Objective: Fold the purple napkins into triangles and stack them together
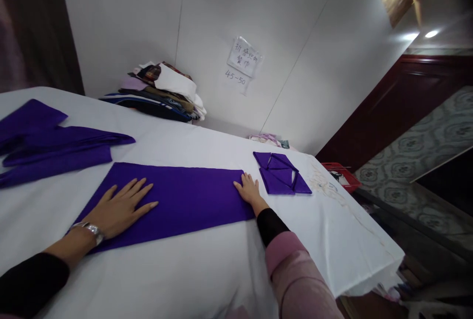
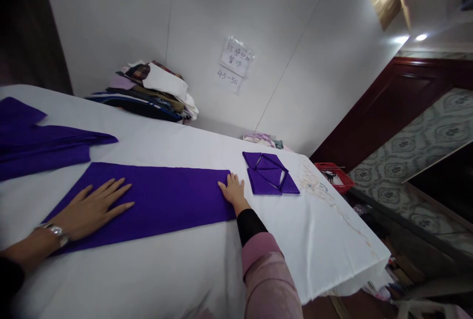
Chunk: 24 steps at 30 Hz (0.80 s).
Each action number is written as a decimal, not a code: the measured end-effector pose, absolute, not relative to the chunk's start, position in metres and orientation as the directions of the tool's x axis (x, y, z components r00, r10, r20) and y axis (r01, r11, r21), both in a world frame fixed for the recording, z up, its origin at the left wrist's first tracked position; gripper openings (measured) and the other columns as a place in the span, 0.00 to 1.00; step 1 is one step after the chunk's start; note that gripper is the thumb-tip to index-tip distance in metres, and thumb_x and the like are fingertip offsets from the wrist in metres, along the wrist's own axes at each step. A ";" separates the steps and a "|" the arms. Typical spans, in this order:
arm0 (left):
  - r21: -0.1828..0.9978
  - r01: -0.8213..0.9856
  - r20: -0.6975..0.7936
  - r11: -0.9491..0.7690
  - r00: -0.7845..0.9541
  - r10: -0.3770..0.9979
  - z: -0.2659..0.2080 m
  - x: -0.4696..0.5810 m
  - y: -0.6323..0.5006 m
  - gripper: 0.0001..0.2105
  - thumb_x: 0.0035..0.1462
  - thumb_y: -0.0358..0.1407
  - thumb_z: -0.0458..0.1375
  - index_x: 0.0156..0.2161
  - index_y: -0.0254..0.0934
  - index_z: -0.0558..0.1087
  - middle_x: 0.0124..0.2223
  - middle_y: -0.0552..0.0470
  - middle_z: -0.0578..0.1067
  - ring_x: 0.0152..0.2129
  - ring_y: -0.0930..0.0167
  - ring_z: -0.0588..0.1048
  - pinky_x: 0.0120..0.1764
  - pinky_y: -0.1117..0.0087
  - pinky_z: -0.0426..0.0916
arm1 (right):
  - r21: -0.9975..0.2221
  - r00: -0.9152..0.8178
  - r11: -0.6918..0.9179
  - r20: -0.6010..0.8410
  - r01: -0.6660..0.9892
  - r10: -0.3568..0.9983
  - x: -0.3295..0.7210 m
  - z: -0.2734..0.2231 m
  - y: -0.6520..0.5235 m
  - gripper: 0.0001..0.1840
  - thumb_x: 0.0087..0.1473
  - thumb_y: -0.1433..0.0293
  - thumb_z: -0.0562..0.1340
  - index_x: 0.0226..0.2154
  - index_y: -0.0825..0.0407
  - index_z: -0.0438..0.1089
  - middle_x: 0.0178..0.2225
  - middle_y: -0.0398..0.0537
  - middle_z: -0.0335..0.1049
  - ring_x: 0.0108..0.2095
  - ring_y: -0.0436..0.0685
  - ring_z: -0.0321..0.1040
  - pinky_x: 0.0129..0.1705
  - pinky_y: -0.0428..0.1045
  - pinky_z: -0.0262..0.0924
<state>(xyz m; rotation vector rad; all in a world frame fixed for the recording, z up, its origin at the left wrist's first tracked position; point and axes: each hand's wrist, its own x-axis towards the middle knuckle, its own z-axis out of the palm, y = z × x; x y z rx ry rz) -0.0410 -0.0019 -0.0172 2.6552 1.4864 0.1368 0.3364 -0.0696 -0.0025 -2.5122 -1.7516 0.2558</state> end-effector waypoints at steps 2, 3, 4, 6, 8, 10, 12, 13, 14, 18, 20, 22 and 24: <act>0.130 0.850 0.055 -0.511 0.508 0.860 -0.019 -0.043 0.000 0.30 0.55 0.47 0.43 0.60 0.36 0.57 0.64 0.45 0.53 0.62 0.59 0.48 0.58 0.49 0.46 | -0.155 0.351 -0.358 -0.073 0.921 0.933 0.332 -0.001 -0.078 0.36 0.60 0.52 0.44 0.62 0.59 0.46 0.64 0.57 0.38 0.64 0.61 0.32 0.61 0.63 0.27; 0.126 0.850 0.089 -0.512 0.504 0.859 -0.019 -0.044 0.000 0.30 0.55 0.48 0.43 0.60 0.35 0.57 0.64 0.45 0.54 0.62 0.59 0.48 0.58 0.49 0.45 | -0.162 0.342 -0.346 -0.058 0.924 0.938 0.327 0.001 -0.082 0.36 0.60 0.52 0.44 0.62 0.59 0.46 0.64 0.57 0.38 0.64 0.62 0.32 0.61 0.62 0.27; 0.118 0.847 0.135 -0.518 0.503 0.854 -0.020 -0.045 0.000 0.30 0.55 0.48 0.43 0.60 0.36 0.58 0.64 0.45 0.54 0.62 0.60 0.48 0.58 0.49 0.45 | -0.174 0.314 -0.317 -0.046 0.932 0.948 0.319 0.002 -0.088 0.36 0.60 0.53 0.44 0.62 0.59 0.46 0.64 0.58 0.38 0.64 0.62 0.32 0.61 0.62 0.27; 0.095 0.833 0.220 -0.545 0.516 0.828 -0.020 -0.045 -0.002 0.30 0.55 0.49 0.43 0.59 0.37 0.59 0.64 0.46 0.56 0.62 0.60 0.48 0.59 0.49 0.44 | -0.209 0.197 -0.199 -0.034 0.957 0.980 0.298 0.006 -0.099 0.36 0.60 0.52 0.44 0.62 0.58 0.45 0.65 0.57 0.37 0.65 0.61 0.30 0.62 0.61 0.27; 0.090 0.815 0.251 -0.573 0.538 0.804 -0.019 -0.042 -0.009 0.30 0.54 0.50 0.44 0.59 0.38 0.60 0.63 0.46 0.57 0.62 0.60 0.50 0.59 0.50 0.44 | -0.250 0.019 -0.028 -0.038 0.968 0.999 0.271 0.008 -0.110 0.37 0.59 0.51 0.45 0.63 0.57 0.44 0.65 0.56 0.37 0.65 0.60 0.29 0.62 0.61 0.26; 0.110 0.795 0.231 -0.596 0.563 0.794 -0.018 -0.037 -0.019 0.30 0.54 0.51 0.45 0.59 0.38 0.61 0.63 0.45 0.57 0.61 0.60 0.52 0.58 0.50 0.45 | -0.277 -0.134 0.117 -0.044 0.954 0.990 0.244 0.010 -0.119 0.38 0.59 0.49 0.45 0.63 0.55 0.43 0.65 0.55 0.37 0.65 0.59 0.29 0.62 0.60 0.26; 0.138 0.769 0.188 -0.624 0.598 0.779 -0.018 -0.031 -0.031 0.30 0.54 0.52 0.46 0.58 0.39 0.61 0.63 0.45 0.57 0.61 0.59 0.52 0.58 0.49 0.45 | -0.287 -0.216 0.194 -0.049 0.938 0.975 0.225 0.009 -0.124 0.38 0.59 0.49 0.45 0.63 0.55 0.43 0.65 0.54 0.37 0.65 0.59 0.29 0.62 0.61 0.26; 0.155 0.755 0.162 -0.637 0.617 0.770 -0.019 -0.028 -0.037 0.30 0.54 0.53 0.47 0.59 0.40 0.61 0.63 0.45 0.56 0.61 0.59 0.52 0.59 0.49 0.44 | -0.286 -0.234 0.210 -0.050 0.935 0.971 0.219 0.008 -0.126 0.38 0.59 0.49 0.45 0.63 0.55 0.43 0.65 0.54 0.38 0.65 0.59 0.29 0.62 0.61 0.26; 0.175 0.742 0.137 -0.647 0.633 0.762 -0.019 -0.026 -0.041 0.31 0.54 0.54 0.47 0.59 0.41 0.61 0.64 0.46 0.56 0.61 0.59 0.52 0.59 0.49 0.44 | -0.284 -0.238 0.215 -0.049 0.934 0.970 0.216 0.006 -0.127 0.38 0.58 0.49 0.45 0.63 0.54 0.43 0.65 0.54 0.38 0.65 0.59 0.29 0.62 0.61 0.26; 0.249 0.722 0.095 -0.646 0.646 0.758 -0.021 -0.025 -0.049 0.31 0.54 0.55 0.46 0.60 0.42 0.59 0.64 0.47 0.55 0.61 0.59 0.52 0.59 0.49 0.42 | -0.246 -0.148 0.131 -0.053 0.960 0.988 0.235 -0.003 -0.134 0.36 0.59 0.50 0.46 0.63 0.53 0.44 0.65 0.50 0.36 0.65 0.59 0.30 0.63 0.60 0.25; 0.265 0.718 0.098 -0.644 0.644 0.759 -0.020 -0.026 -0.050 0.31 0.55 0.55 0.45 0.60 0.43 0.58 0.64 0.47 0.55 0.61 0.59 0.51 0.59 0.50 0.41 | -0.204 -0.051 0.038 -0.058 0.978 0.997 0.257 -0.008 -0.142 0.35 0.59 0.51 0.46 0.63 0.52 0.45 0.65 0.49 0.36 0.65 0.59 0.31 0.62 0.60 0.27; 0.268 0.717 0.091 -0.644 0.646 0.758 -0.018 -0.026 -0.051 0.31 0.55 0.55 0.45 0.60 0.42 0.58 0.64 0.47 0.54 0.61 0.60 0.51 0.59 0.50 0.40 | -0.161 0.048 -0.056 -0.053 0.985 0.997 0.281 -0.013 -0.150 0.34 0.59 0.53 0.46 0.63 0.52 0.45 0.65 0.48 0.37 0.65 0.58 0.31 0.62 0.60 0.28; 0.264 0.720 0.076 -0.642 0.648 0.758 -0.015 -0.025 -0.052 0.31 0.56 0.55 0.44 0.60 0.42 0.57 0.64 0.47 0.54 0.62 0.60 0.50 0.59 0.50 0.40 | -0.124 0.133 -0.139 -0.057 0.982 0.989 0.302 -0.016 -0.159 0.33 0.60 0.54 0.45 0.63 0.51 0.44 0.65 0.48 0.36 0.65 0.58 0.32 0.62 0.61 0.30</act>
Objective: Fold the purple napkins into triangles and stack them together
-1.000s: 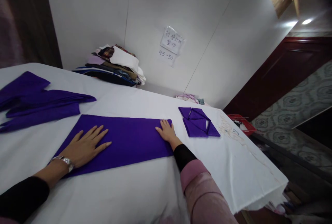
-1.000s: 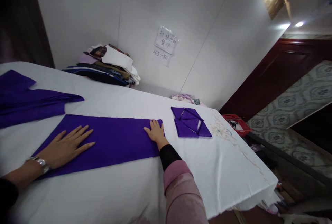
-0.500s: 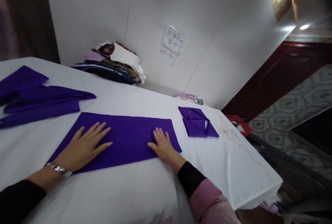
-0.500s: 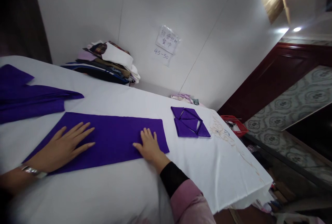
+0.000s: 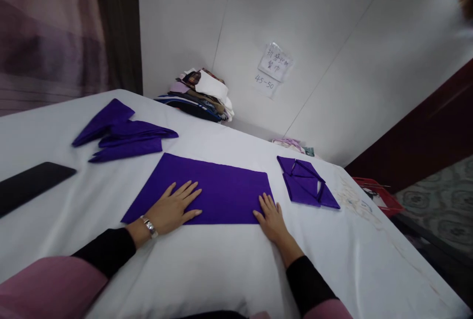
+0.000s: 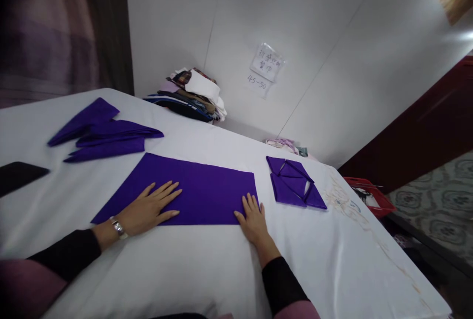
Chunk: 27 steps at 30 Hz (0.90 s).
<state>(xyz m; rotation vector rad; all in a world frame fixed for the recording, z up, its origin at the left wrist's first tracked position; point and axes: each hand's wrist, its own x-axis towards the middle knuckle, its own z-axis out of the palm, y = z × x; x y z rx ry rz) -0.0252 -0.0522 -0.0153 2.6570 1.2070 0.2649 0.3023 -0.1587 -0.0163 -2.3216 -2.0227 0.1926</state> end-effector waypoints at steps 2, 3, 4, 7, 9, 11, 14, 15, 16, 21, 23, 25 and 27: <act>0.257 0.724 0.063 -0.641 0.649 0.758 -0.013 -0.024 -0.053 0.31 0.56 0.55 0.44 0.60 0.41 0.57 0.64 0.46 0.53 0.62 0.60 0.50 0.59 0.50 0.40 | -0.094 0.204 -0.209 -0.065 0.973 0.977 0.317 -0.019 -0.166 0.32 0.60 0.55 0.45 0.63 0.50 0.44 0.65 0.48 0.36 0.65 0.58 0.32 0.61 0.62 0.30; 0.255 0.724 0.057 -0.640 0.650 0.758 -0.011 -0.025 -0.054 0.31 0.56 0.55 0.44 0.60 0.40 0.57 0.64 0.46 0.53 0.62 0.60 0.50 0.59 0.50 0.40 | -0.082 0.235 -0.240 -0.068 0.967 0.970 0.323 -0.019 -0.169 0.32 0.60 0.55 0.45 0.63 0.51 0.44 0.65 0.48 0.36 0.65 0.58 0.32 0.61 0.63 0.30; 0.257 0.724 0.054 -0.641 0.651 0.757 -0.010 -0.025 -0.053 0.31 0.56 0.55 0.44 0.60 0.40 0.57 0.64 0.45 0.53 0.62 0.60 0.50 0.59 0.50 0.40 | -0.074 0.262 -0.267 -0.068 0.961 0.963 0.326 -0.020 -0.171 0.32 0.60 0.55 0.45 0.63 0.51 0.44 0.65 0.49 0.36 0.65 0.58 0.32 0.61 0.63 0.31; 0.271 0.728 0.060 -0.630 0.640 0.766 -0.006 -0.030 -0.053 0.31 0.57 0.55 0.43 0.61 0.40 0.56 0.65 0.45 0.52 0.62 0.60 0.49 0.59 0.50 0.41 | -0.056 0.306 -0.307 -0.031 0.950 0.952 0.326 -0.018 -0.177 0.33 0.60 0.56 0.45 0.62 0.55 0.46 0.65 0.52 0.37 0.65 0.60 0.32 0.61 0.64 0.30; 0.272 0.745 0.079 -0.609 0.613 0.786 -0.003 -0.034 -0.055 0.31 0.57 0.55 0.41 0.61 0.40 0.55 0.65 0.45 0.50 0.62 0.60 0.47 0.59 0.50 0.41 | -0.057 0.271 -0.269 0.020 0.961 0.962 0.317 -0.015 -0.179 0.32 0.60 0.56 0.45 0.62 0.56 0.46 0.65 0.53 0.37 0.65 0.59 0.31 0.61 0.63 0.29; 0.265 0.754 0.082 -0.601 0.603 0.793 -0.002 -0.036 -0.062 0.32 0.57 0.55 0.41 0.61 0.39 0.54 0.66 0.45 0.49 0.62 0.60 0.47 0.59 0.49 0.41 | -0.074 0.179 -0.174 0.056 0.982 0.982 0.303 -0.012 -0.179 0.32 0.60 0.56 0.45 0.62 0.56 0.46 0.65 0.52 0.36 0.65 0.59 0.30 0.62 0.62 0.29; 0.266 0.720 0.058 -0.641 0.652 0.756 -0.003 -0.036 -0.078 0.32 0.56 0.56 0.42 0.61 0.42 0.55 0.65 0.46 0.51 0.62 0.60 0.48 0.59 0.49 0.41 | -0.110 -0.018 0.022 0.037 0.994 0.999 0.279 -0.009 -0.179 0.33 0.60 0.56 0.46 0.63 0.54 0.44 0.65 0.50 0.34 0.65 0.59 0.30 0.62 0.61 0.29; 0.269 0.705 0.052 -0.656 0.670 0.741 -0.003 -0.037 -0.082 0.31 0.56 0.56 0.43 0.61 0.43 0.55 0.65 0.46 0.52 0.62 0.60 0.49 0.59 0.50 0.41 | -0.120 -0.079 0.080 0.017 0.990 0.997 0.273 -0.008 -0.179 0.33 0.60 0.56 0.46 0.63 0.53 0.44 0.65 0.49 0.34 0.65 0.58 0.30 0.62 0.61 0.29; 0.272 0.697 0.049 -0.664 0.679 0.733 -0.004 -0.038 -0.086 0.31 0.56 0.56 0.43 0.61 0.44 0.56 0.65 0.47 0.53 0.61 0.60 0.50 0.60 0.50 0.41 | -0.127 -0.123 0.122 -0.005 0.984 0.992 0.269 -0.008 -0.179 0.33 0.60 0.56 0.46 0.63 0.53 0.44 0.65 0.49 0.34 0.65 0.59 0.30 0.62 0.61 0.29; 0.245 0.782 0.059 -0.574 0.579 0.814 -0.010 -0.063 -0.087 0.31 0.55 0.55 0.44 0.60 0.43 0.56 0.64 0.47 0.55 0.61 0.60 0.52 0.60 0.50 0.42 | -0.111 -0.087 0.080 -0.057 0.991 0.995 0.285 -0.016 -0.188 0.32 0.60 0.55 0.45 0.63 0.51 0.45 0.65 0.48 0.37 0.64 0.59 0.33 0.62 0.61 0.32; 0.206 0.840 0.062 -0.502 0.500 0.863 -0.012 -0.080 -0.085 0.32 0.55 0.55 0.45 0.60 0.40 0.57 0.64 0.46 0.54 0.61 0.59 0.51 0.59 0.50 0.42 | -0.086 -0.016 0.012 -0.048 0.996 0.999 0.301 -0.021 -0.195 0.32 0.60 0.55 0.44 0.63 0.50 0.44 0.65 0.49 0.38 0.64 0.59 0.33 0.62 0.62 0.33; 0.174 0.883 0.074 -0.436 0.430 0.900 -0.014 -0.096 -0.085 0.33 0.54 0.54 0.46 0.61 0.38 0.56 0.64 0.46 0.54 0.61 0.58 0.50 0.59 0.49 0.42 | -0.061 0.051 -0.053 -0.039 0.997 0.998 0.316 -0.026 -0.201 0.32 0.60 0.55 0.43 0.63 0.50 0.44 0.65 0.49 0.38 0.64 0.59 0.34 0.61 0.63 0.34; 0.172 0.907 0.097 -0.384 0.372 0.923 -0.017 -0.109 -0.088 0.33 0.54 0.54 0.46 0.61 0.38 0.56 0.64 0.45 0.55 0.61 0.58 0.51 0.60 0.48 0.42 | -0.034 0.094 -0.095 -0.027 0.995 0.995 0.324 -0.030 -0.206 0.32 0.60 0.54 0.43 0.63 0.51 0.44 0.65 0.50 0.38 0.64 0.60 0.33 0.61 0.64 0.34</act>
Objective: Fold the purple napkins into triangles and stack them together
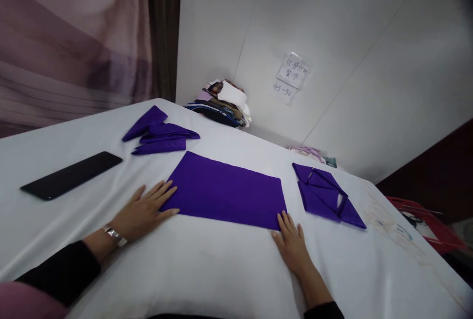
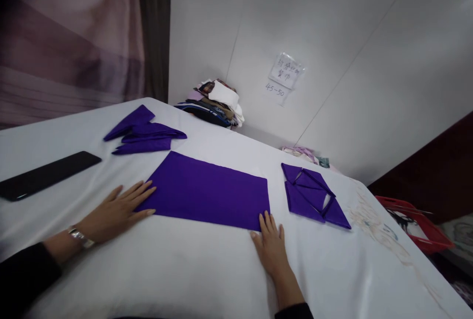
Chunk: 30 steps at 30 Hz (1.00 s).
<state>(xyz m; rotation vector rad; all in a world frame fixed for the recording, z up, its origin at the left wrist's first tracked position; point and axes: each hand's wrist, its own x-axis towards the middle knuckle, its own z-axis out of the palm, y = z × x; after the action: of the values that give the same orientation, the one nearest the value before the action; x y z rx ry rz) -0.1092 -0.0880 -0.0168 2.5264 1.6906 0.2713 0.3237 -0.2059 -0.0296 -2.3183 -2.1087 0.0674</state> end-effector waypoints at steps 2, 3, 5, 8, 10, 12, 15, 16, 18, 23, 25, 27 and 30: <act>0.190 0.918 0.129 -0.348 0.328 0.936 -0.018 -0.116 -0.093 0.32 0.55 0.54 0.45 0.60 0.38 0.57 0.63 0.45 0.56 0.61 0.57 0.51 0.59 0.48 0.44 | -0.007 0.100 -0.100 0.005 0.995 0.995 0.323 -0.030 -0.207 0.33 0.60 0.54 0.43 0.62 0.53 0.46 0.65 0.52 0.38 0.64 0.61 0.33 0.61 0.65 0.34; 0.198 0.919 0.148 -0.341 0.316 0.937 -0.018 -0.117 -0.095 0.32 0.55 0.55 0.45 0.60 0.38 0.58 0.63 0.44 0.56 0.61 0.57 0.51 0.59 0.48 0.45 | 0.002 0.083 -0.083 0.029 0.997 0.996 0.319 -0.029 -0.206 0.33 0.60 0.54 0.44 0.62 0.54 0.47 0.64 0.53 0.38 0.64 0.62 0.33 0.61 0.65 0.33; 0.201 0.907 0.181 -0.370 0.337 0.924 -0.017 -0.115 -0.100 0.32 0.55 0.55 0.46 0.60 0.40 0.58 0.64 0.45 0.55 0.61 0.57 0.51 0.59 0.47 0.45 | -0.001 0.002 -0.001 0.070 1.000 0.998 0.303 -0.025 -0.201 0.33 0.59 0.55 0.45 0.62 0.53 0.47 0.64 0.53 0.38 0.64 0.62 0.33 0.61 0.65 0.33; 0.202 0.840 0.181 -0.504 0.474 0.862 -0.014 -0.105 -0.104 0.31 0.54 0.55 0.47 0.61 0.45 0.56 0.64 0.48 0.54 0.61 0.58 0.52 0.60 0.48 0.42 | -0.045 -0.195 0.198 0.063 0.979 0.979 0.267 -0.016 -0.190 0.34 0.59 0.54 0.47 0.63 0.50 0.45 0.64 0.50 0.37 0.64 0.63 0.33 0.61 0.64 0.33; 0.213 0.786 0.152 -0.581 0.560 0.814 -0.012 -0.099 -0.105 0.30 0.55 0.55 0.47 0.60 0.47 0.55 0.64 0.49 0.54 0.61 0.60 0.52 0.60 0.50 0.42 | -0.091 -0.322 0.323 0.022 0.942 0.946 0.243 -0.011 -0.183 0.35 0.57 0.53 0.49 0.63 0.49 0.44 0.65 0.48 0.36 0.64 0.64 0.33 0.62 0.64 0.33; 0.223 0.770 0.133 -0.597 0.583 0.801 -0.012 -0.098 -0.105 0.29 0.56 0.54 0.47 0.60 0.48 0.55 0.64 0.49 0.55 0.61 0.60 0.53 0.60 0.52 0.43 | -0.138 -0.405 0.399 -0.014 0.906 0.914 0.227 -0.009 -0.178 0.36 0.57 0.53 0.50 0.63 0.48 0.44 0.65 0.47 0.35 0.64 0.64 0.33 0.62 0.64 0.33; 0.224 0.805 0.132 -0.549 0.533 0.836 -0.015 -0.107 -0.106 0.28 0.56 0.54 0.46 0.60 0.48 0.55 0.63 0.50 0.55 0.60 0.61 0.54 0.60 0.54 0.45 | -0.174 -0.416 0.402 -0.053 0.899 0.908 0.230 -0.012 -0.179 0.34 0.58 0.54 0.48 0.63 0.48 0.43 0.65 0.45 0.35 0.64 0.61 0.33 0.62 0.63 0.33; 0.220 0.823 0.135 -0.524 0.507 0.852 -0.017 -0.113 -0.107 0.28 0.57 0.54 0.45 0.60 0.48 0.55 0.63 0.51 0.56 0.60 0.61 0.54 0.60 0.54 0.45 | -0.171 -0.391 0.377 -0.061 0.910 0.918 0.238 -0.015 -0.181 0.33 0.59 0.54 0.47 0.63 0.48 0.43 0.65 0.45 0.35 0.64 0.61 0.33 0.62 0.62 0.33; 0.212 0.860 0.130 -0.463 0.445 0.886 -0.019 -0.124 -0.108 0.28 0.57 0.53 0.45 0.60 0.46 0.56 0.63 0.51 0.57 0.60 0.62 0.54 0.60 0.54 0.46 | -0.147 -0.310 0.299 -0.060 0.943 0.949 0.262 -0.023 -0.188 0.32 0.60 0.54 0.45 0.63 0.49 0.44 0.64 0.45 0.36 0.64 0.60 0.34 0.62 0.62 0.34; 0.216 0.939 0.151 -0.269 0.240 0.959 -0.011 -0.142 -0.108 0.29 0.56 0.53 0.44 0.56 0.39 0.65 0.59 0.48 0.66 0.57 0.62 0.61 0.57 0.60 0.54 | -0.046 -0.020 0.019 -0.018 0.999 1.000 0.323 -0.040 -0.208 0.33 0.59 0.53 0.43 0.62 0.52 0.47 0.64 0.49 0.40 0.64 0.60 0.35 0.62 0.63 0.34; 0.241 0.941 0.182 -0.239 0.198 0.963 -0.003 -0.139 -0.106 0.29 0.56 0.54 0.43 0.53 0.36 0.68 0.53 0.45 0.72 0.52 0.61 0.67 0.53 0.61 0.59 | -0.011 0.047 -0.047 0.014 0.999 0.999 0.329 -0.038 -0.210 0.33 0.59 0.54 0.43 0.62 0.54 0.48 0.64 0.50 0.40 0.64 0.61 0.35 0.62 0.64 0.34; 0.286 0.934 0.169 -0.216 0.173 0.970 0.005 -0.131 -0.102 0.29 0.56 0.53 0.42 0.52 0.34 0.68 0.47 0.44 0.75 0.45 0.61 0.72 0.48 0.62 0.63 | -0.012 0.035 -0.035 0.040 0.999 0.999 0.322 -0.029 -0.206 0.33 0.59 0.56 0.44 0.62 0.54 0.48 0.64 0.51 0.40 0.64 0.60 0.34 0.62 0.63 0.34; 0.334 0.930 0.080 -0.151 0.132 0.988 0.014 -0.115 -0.094 0.29 0.56 0.50 0.42 0.54 0.31 0.64 0.46 0.42 0.74 0.41 0.61 0.73 0.42 0.62 0.66 | -0.074 -0.085 0.086 0.016 0.994 0.996 0.290 -0.008 -0.195 0.32 0.60 0.57 0.44 0.63 0.52 0.45 0.65 0.48 0.37 0.65 0.58 0.32 0.62 0.61 0.32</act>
<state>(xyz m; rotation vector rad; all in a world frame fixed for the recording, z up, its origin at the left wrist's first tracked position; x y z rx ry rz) -0.1150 -0.0939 0.0135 2.2004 1.9000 0.4180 0.2898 -0.1945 -0.0078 -2.0819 -2.2684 0.0670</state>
